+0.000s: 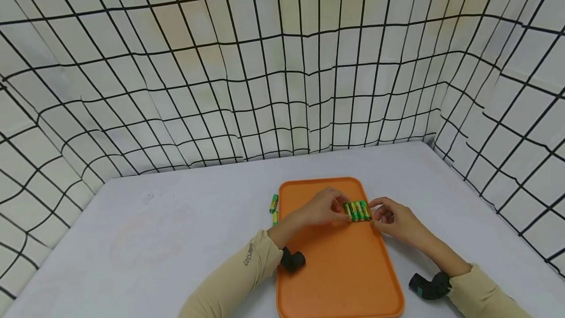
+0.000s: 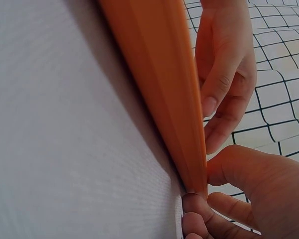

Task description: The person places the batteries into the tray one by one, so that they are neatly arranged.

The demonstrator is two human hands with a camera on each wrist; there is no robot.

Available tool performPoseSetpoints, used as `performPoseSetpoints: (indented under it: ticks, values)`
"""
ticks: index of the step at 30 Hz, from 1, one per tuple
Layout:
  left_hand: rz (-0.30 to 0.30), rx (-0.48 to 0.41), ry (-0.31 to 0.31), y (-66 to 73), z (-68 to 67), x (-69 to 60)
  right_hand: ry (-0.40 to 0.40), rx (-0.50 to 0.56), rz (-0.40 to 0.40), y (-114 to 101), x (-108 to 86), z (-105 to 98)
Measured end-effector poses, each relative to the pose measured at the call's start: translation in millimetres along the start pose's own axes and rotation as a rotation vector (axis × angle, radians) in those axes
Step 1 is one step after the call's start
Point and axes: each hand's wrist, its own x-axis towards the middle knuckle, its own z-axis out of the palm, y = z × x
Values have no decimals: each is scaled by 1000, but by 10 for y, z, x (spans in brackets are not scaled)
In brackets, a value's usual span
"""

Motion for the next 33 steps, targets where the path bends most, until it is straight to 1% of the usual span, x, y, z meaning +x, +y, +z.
performPoseSetpoints:
  ticks: [8,13,17,24,27,33]
  values:
    - [-19,-35,-1,-4,-53,-61,-1,4,-20,-28,1,19]
    - [-20,-25,11,-2,-74,-90,-2,-1,-28,-17,3,22]
    - [-18,-9,18,3,-94,-113,-2,-5,-19,-9,1,19]
    - [-26,-17,37,38,-160,-184,-1,-13,-10,-31,-15,0]
    - [-23,-13,40,47,-189,-210,-5,-13,-5,-34,-13,-1]
    - [19,6,43,62,-244,-239,-7,-3,3,-45,-16,5]
